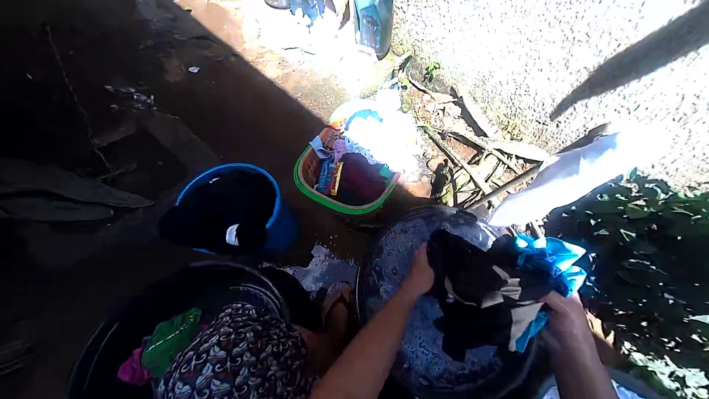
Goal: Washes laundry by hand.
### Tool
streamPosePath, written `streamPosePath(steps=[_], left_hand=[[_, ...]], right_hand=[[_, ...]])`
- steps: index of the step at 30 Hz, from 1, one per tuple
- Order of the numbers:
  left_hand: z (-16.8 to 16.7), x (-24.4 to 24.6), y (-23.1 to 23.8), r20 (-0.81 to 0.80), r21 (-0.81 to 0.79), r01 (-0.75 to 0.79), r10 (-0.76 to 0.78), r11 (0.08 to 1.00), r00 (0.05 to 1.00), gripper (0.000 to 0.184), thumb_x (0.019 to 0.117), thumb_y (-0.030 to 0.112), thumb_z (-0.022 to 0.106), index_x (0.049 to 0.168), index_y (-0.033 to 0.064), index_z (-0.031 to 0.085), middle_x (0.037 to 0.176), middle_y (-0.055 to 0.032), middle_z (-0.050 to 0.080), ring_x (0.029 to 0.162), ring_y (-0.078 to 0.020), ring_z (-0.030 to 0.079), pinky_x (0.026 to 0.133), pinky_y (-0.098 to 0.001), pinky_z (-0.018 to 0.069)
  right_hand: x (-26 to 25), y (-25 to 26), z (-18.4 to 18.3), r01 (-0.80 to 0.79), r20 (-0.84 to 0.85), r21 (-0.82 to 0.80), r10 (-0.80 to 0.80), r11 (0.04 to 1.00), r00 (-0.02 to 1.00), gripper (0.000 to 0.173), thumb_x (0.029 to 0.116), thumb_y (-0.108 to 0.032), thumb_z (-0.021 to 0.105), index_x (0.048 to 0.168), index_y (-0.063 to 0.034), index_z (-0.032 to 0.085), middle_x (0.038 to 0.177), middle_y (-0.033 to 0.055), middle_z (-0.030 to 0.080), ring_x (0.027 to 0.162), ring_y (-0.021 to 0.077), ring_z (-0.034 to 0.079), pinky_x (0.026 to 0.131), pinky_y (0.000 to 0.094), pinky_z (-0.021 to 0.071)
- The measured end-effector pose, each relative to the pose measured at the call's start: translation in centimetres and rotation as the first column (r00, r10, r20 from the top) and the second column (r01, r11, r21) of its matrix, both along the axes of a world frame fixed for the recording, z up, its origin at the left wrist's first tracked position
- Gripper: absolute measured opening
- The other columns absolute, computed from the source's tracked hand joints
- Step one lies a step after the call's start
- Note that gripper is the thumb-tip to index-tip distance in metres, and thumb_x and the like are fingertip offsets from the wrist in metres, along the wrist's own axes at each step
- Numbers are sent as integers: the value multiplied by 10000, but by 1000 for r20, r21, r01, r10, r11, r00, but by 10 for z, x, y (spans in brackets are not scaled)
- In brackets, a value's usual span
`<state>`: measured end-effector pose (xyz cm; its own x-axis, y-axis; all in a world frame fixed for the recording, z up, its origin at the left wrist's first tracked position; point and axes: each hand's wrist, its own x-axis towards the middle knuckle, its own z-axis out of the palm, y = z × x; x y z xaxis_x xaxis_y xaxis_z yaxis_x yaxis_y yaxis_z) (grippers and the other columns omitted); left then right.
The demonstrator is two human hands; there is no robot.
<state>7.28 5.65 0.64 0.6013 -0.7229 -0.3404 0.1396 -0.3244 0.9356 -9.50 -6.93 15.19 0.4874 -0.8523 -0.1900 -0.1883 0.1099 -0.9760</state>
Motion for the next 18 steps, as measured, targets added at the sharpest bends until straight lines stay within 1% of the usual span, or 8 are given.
streamPosePath(steps=[3, 6, 7, 9, 12, 14, 16, 18], left_hand=[[-31, -19, -2, 230, 208, 26, -75, 978, 970, 977, 751, -148, 654, 1616, 120, 290, 1656, -250, 226, 1438, -468, 388, 1109, -585, 434], [-56, -32, -2, 354, 404, 241, -394, 882, 848, 1114, 707, 6, 827, 1627, 323, 285, 1724, -143, 61, 1505, -536, 207, 1069, -744, 349], [-69, -33, 0, 367, 419, 263, -427, 869, 826, 1093, 714, 52, 841, 1622, 330, 301, 1725, -133, 68, 1528, -525, 143, 1090, -759, 307], [-96, -28, 3, 326, 366, 270, -395, 890, 859, 955, 765, 98, 829, 1596, 246, 382, 1694, -196, 175, 1542, -494, 127, 1176, -726, 199], [-101, -17, 5, 92, 439, 286, -360, 852, 929, 564, 1000, 142, 602, 1540, 81, 454, 1610, -203, 380, 1508, -371, 325, 1232, -542, 259], [-82, -6, 7, -111, 551, 402, -414, 731, 904, 464, 1064, 206, 530, 1470, -15, 494, 1515, -247, 485, 1434, -400, 431, 1185, -557, 329], [-60, 12, 5, -180, 671, 520, -564, 528, 806, 474, 1055, 264, 541, 1409, -52, 547, 1476, -274, 514, 1412, -440, 446, 1163, -610, 339], [-40, 35, -8, -202, 688, 638, -753, 346, 626, 410, 1018, 231, 586, 1305, -58, 628, 1397, -285, 573, 1343, -464, 508, 1091, -670, 385]], right_hand=[[-12, -3, -92, -14, -208, 1, 13, 1000, 978, 893, 726, 67, 666, 1528, 20, 275, 1342, 163, 571, 1160, 147, 624, 955, 326, 562], [-13, 8, -156, -303, -440, -111, 227, 946, 869, 926, 764, -158, 723, 1564, 52, 305, 1633, 296, 243, 1515, 344, 297, 1204, 479, 333], [-9, 12, -175, -410, -499, -152, 288, 899, 818, 941, 762, -268, 735, 1565, 31, 345, 1656, 344, 92, 1546, 451, 160, 1224, 564, 262], [2, 19, -205, -488, -568, -192, 309, 852, 763, 999, 717, -375, 806, 1565, -38, 401, 1652, 367, -11, 1507, 576, 132, 1178, 665, 279], [26, 26, -220, -532, -730, -69, 321, 844, 604, 986, 734, -367, 877, 1550, -47, 423, 1659, 352, 39, 1490, 549, 243, 1154, 639, 350], [43, 29, -225, -548, -818, 133, 404, 825, 410, 873, 887, -345, 785, 1572, -19, 353, 1648, 332, 160, 1503, 471, 284, 1198, 563, 332], [45, 34, -234, -570, -806, 311, 529, 760, 266, 580, 1056, -253, 559, 1522, 57, 406, 1587, 299, 360, 1491, 397, 351, 1231, 498, 282], [45, 33, -226, -618, -784, 442, 614, 650, 86, 477, 1109, -210, 418, 1493, 72, 444, 1552, 266, 439, 1481, 370, 382, 1237, 483, 270]])
